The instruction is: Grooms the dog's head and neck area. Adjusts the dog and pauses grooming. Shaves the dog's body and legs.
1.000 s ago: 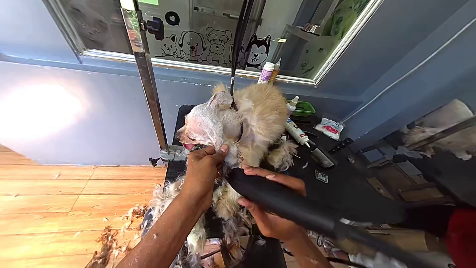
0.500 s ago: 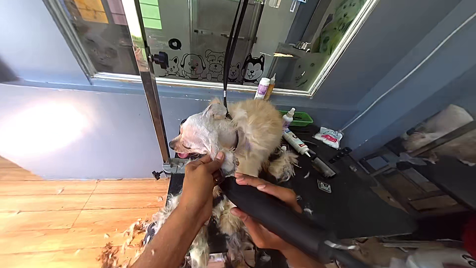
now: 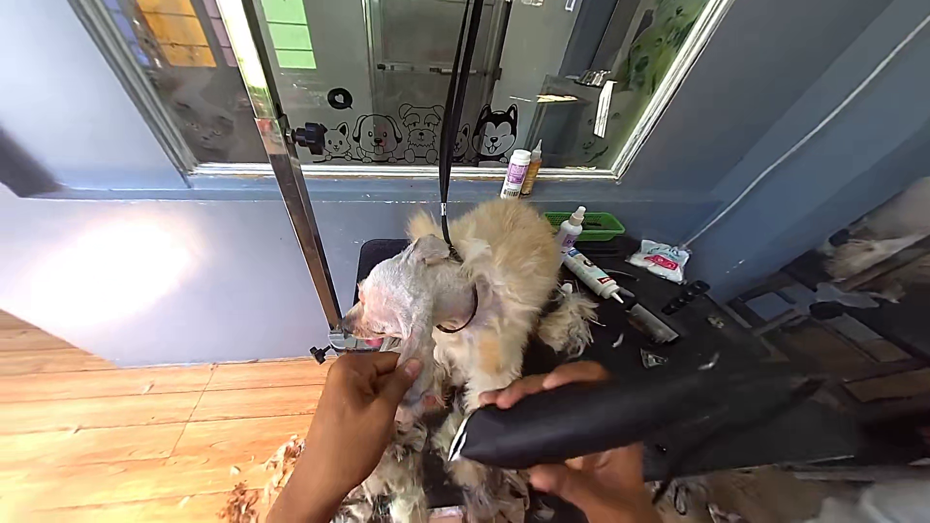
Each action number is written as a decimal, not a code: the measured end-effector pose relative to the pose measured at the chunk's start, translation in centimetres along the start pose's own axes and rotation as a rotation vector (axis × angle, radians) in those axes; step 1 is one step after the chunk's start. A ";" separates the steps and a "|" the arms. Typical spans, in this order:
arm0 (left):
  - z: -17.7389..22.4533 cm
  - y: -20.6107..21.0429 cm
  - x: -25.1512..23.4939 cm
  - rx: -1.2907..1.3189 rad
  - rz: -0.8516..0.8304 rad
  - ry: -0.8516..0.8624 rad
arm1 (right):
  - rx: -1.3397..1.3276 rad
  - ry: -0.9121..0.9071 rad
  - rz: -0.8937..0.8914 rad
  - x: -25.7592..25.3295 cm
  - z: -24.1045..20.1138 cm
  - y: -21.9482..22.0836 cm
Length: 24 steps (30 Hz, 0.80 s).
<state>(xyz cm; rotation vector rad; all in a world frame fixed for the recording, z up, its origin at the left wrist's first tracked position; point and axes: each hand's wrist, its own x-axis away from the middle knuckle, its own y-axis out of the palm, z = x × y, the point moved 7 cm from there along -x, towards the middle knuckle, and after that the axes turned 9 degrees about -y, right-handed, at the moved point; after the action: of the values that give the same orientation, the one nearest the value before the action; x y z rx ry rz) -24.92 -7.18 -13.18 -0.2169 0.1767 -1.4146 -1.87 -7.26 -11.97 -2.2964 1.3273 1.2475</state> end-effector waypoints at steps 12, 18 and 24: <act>-3.6 -0.7 -1.8 0.322 0.273 -0.018 | 0.187 -0.109 0.126 -5.7 4.7 -2.3; -5.0 -1.5 -2.3 0.572 0.295 -0.047 | 0.320 -0.139 -0.128 -8.2 7.3 0.3; -5.4 -1.9 -2.7 0.588 0.294 -0.029 | 0.350 -0.086 -0.273 -6.2 9.0 2.2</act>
<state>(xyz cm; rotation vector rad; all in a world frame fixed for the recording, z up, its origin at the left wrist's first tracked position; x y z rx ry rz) -28.45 -5.06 -17.98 0.2652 -0.2263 -1.1154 -10.13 0.19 -12.41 -2.0666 1.0607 0.9316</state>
